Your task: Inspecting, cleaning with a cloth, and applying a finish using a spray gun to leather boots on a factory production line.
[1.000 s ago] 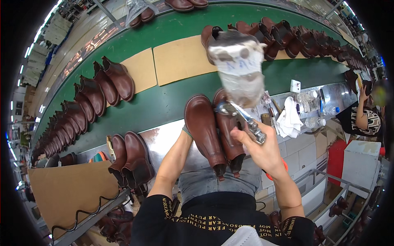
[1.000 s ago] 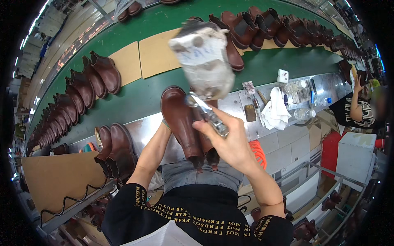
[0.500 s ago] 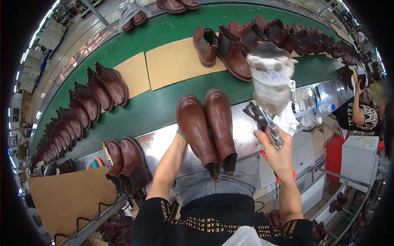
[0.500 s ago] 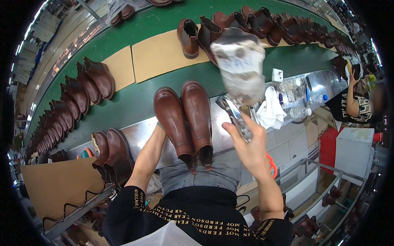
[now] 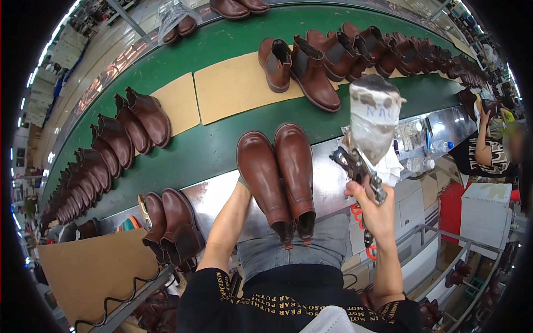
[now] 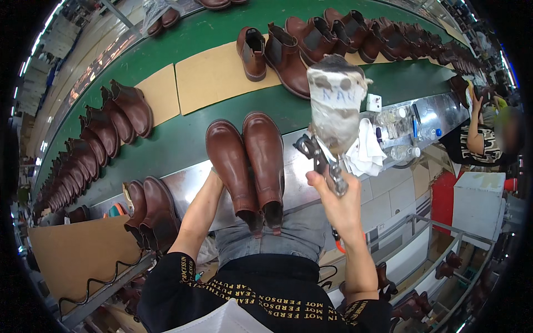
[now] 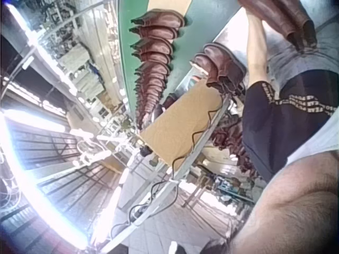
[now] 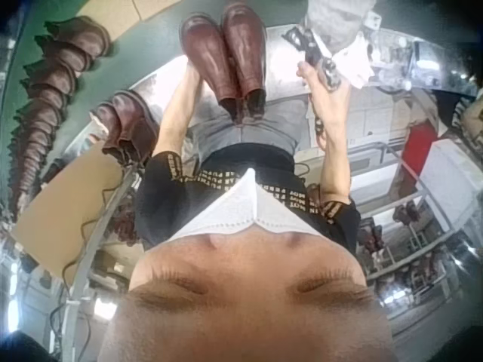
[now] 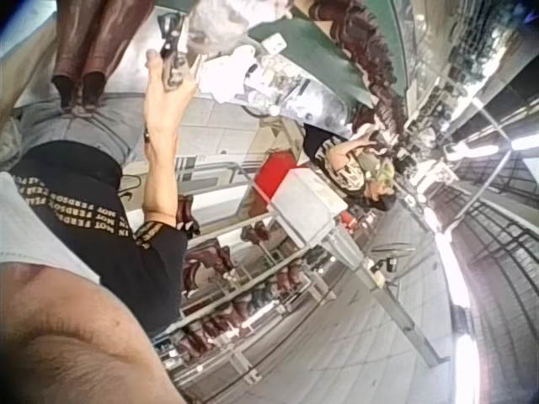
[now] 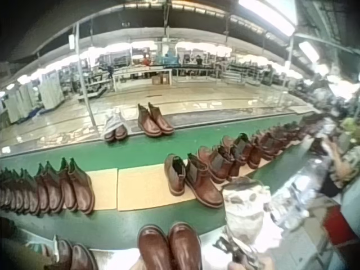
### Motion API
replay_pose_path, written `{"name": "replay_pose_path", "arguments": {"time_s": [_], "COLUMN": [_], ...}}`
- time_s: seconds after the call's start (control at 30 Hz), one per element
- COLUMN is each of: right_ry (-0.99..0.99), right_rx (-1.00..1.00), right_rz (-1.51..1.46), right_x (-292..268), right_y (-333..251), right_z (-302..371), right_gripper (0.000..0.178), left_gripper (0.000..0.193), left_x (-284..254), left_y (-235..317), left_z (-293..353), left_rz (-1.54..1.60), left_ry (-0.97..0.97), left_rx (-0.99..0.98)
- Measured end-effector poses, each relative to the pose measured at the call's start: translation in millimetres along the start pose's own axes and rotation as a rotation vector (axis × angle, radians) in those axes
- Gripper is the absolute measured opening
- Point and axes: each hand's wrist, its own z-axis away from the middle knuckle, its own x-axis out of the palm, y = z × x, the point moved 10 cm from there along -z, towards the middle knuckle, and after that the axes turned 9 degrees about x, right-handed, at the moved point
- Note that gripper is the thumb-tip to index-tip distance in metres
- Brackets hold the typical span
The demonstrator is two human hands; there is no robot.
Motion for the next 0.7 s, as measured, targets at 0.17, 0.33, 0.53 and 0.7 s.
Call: {"name": "replay_pose_path", "arguments": {"time_s": [0.17, 0.33, 0.53, 0.7], "right_ry": [-0.123, -0.384, -0.185, -0.259], "right_rx": [-0.096, -0.205, -0.262, -0.264], "right_rz": [-0.109, 0.003, 0.015, -0.016], "right_x": [26.8, 84.9, 63.7, 80.5], "right_y": [-15.9, -58.6, -47.5, -52.7], "right_z": [18.9, 18.0, 25.2, 21.7], "right_gripper": [0.022, 0.040, 0.038, 0.037], "left_gripper": [0.034, 0.033, 0.032, 0.032], "left_x": [-4.3, -5.0, -3.4, -1.9], "left_y": [6.0, 8.9, 8.3, 7.5], "left_z": [-11.2, -14.4, -3.1, -4.9], "left_rz": [-0.020, -0.043, -0.048, -0.055], "left_ry": [0.041, 0.076, 0.075, 0.063], "left_rx": [0.032, 0.063, 0.082, 0.065]}}
